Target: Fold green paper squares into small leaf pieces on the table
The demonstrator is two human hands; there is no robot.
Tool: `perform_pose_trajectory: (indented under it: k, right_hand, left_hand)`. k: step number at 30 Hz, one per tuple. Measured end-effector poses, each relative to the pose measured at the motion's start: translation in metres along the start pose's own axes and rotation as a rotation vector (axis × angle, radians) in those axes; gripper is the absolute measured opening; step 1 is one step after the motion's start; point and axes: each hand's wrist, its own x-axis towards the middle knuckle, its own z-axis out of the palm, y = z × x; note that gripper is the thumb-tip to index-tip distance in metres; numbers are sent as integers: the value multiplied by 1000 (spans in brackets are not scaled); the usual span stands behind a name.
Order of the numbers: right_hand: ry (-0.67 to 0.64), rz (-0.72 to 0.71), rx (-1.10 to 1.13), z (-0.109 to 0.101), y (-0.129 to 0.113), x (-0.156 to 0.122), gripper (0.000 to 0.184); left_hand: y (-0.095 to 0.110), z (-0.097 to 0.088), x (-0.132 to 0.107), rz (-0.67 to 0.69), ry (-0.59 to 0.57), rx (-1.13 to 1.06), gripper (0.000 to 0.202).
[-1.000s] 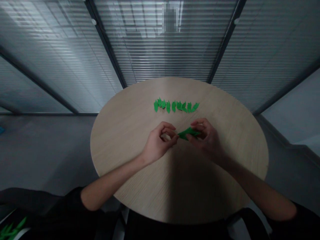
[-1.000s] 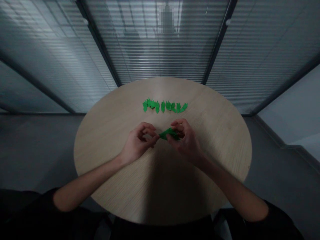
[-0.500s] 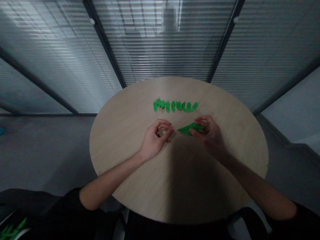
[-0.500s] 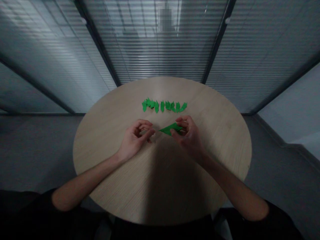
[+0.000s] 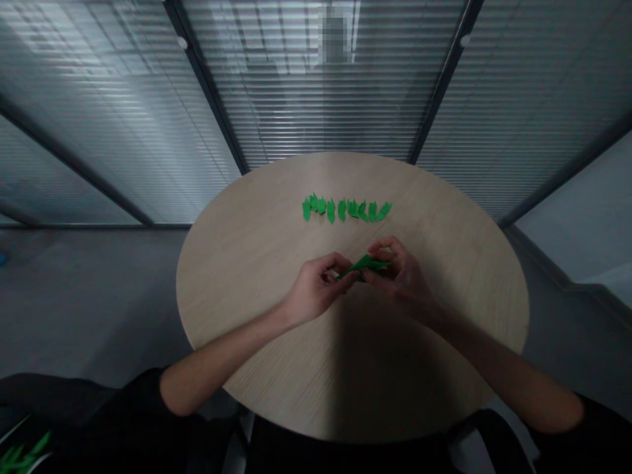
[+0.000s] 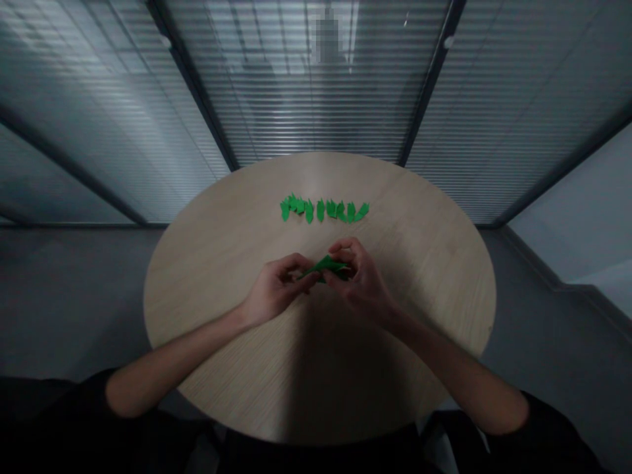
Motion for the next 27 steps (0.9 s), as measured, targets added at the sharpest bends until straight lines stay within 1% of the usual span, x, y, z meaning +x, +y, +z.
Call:
perform_pose_trajectory:
  k: [3, 8, 18, 21, 23, 25, 27]
  right_hand:
    - [13, -6, -30, 0, -1, 0, 35]
    - [-10, -13, -26, -1, -4, 1, 36]
    - [14, -28, -42, -1, 0, 0, 33]
    - [-12, -38, -49, -1, 1, -1, 33]
    - [-24, -83, -80, -2, 1, -1, 35]
    - [-8, -187, -129, -3, 2, 1, 35]
    - [44, -325, -238, -5, 3, 2, 27]
  left_hand:
    - [2, 0, 0, -23, 8, -8, 29]
    - [6, -1, 1, -46, 25, -46, 34]
    - [-1, 0, -1, -22, 29, 2, 29]
    - [-2, 0, -2, -1, 30, 26, 26]
    - [-1, 0, -3, 16, 48, 36, 24]
    - [-1, -1, -2, 37, 86, 45, 23]
    - [0, -1, -2, 54, 122, 49, 22]
